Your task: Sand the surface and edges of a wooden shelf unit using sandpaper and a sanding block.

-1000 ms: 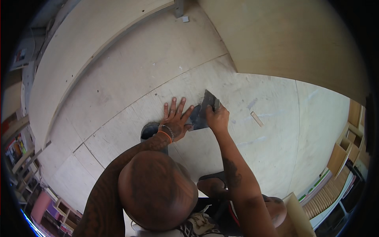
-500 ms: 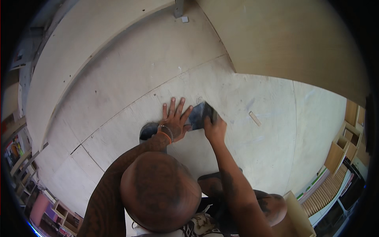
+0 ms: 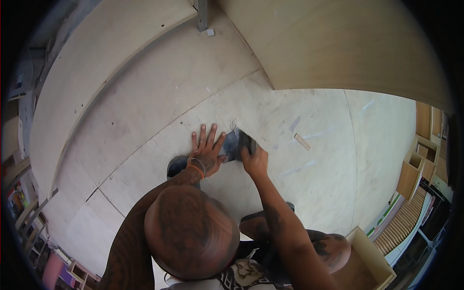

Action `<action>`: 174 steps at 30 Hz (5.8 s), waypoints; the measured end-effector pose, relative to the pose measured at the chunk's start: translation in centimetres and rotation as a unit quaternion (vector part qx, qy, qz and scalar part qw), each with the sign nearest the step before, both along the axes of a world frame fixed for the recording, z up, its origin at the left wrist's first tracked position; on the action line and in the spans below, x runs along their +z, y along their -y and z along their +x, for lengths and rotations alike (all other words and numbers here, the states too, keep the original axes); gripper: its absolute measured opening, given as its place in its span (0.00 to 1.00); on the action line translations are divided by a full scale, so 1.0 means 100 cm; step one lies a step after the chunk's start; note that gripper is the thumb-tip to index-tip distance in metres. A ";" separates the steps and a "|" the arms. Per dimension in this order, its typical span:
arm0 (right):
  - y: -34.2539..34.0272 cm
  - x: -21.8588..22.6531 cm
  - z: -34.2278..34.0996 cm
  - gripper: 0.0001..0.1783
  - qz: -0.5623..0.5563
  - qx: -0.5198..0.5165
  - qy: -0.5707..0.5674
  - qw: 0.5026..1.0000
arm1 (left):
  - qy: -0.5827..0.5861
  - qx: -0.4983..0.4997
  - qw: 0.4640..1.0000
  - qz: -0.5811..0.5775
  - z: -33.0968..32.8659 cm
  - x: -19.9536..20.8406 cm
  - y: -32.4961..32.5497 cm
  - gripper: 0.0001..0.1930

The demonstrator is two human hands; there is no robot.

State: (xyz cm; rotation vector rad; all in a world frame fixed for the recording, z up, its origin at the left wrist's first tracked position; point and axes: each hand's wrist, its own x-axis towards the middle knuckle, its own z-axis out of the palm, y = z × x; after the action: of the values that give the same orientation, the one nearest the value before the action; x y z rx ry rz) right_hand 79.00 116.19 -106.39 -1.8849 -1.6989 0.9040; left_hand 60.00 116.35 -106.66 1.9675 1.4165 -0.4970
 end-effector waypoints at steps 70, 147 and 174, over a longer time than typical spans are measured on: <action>0.020 -0.011 0.007 0.14 -0.008 -0.083 0.019 0.996 | -0.043 -0.016 0.998 -0.040 0.007 0.003 -0.002 0.42; -0.030 0.130 -0.044 0.33 0.302 0.111 -0.036 0.946 | 0.552 0.603 0.282 -0.503 -0.040 0.082 -0.055 0.10; -0.027 0.128 -0.028 0.13 -0.131 -0.216 -0.499 0.829 | 0.468 0.261 0.839 -0.091 -0.029 0.111 -0.053 0.16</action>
State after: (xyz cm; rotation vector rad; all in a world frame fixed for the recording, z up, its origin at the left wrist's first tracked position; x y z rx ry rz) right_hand 76.19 118.92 -93.63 -1.3803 -0.5110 1.5779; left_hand 57.10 121.68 -95.53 1.2473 1.0914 0.5203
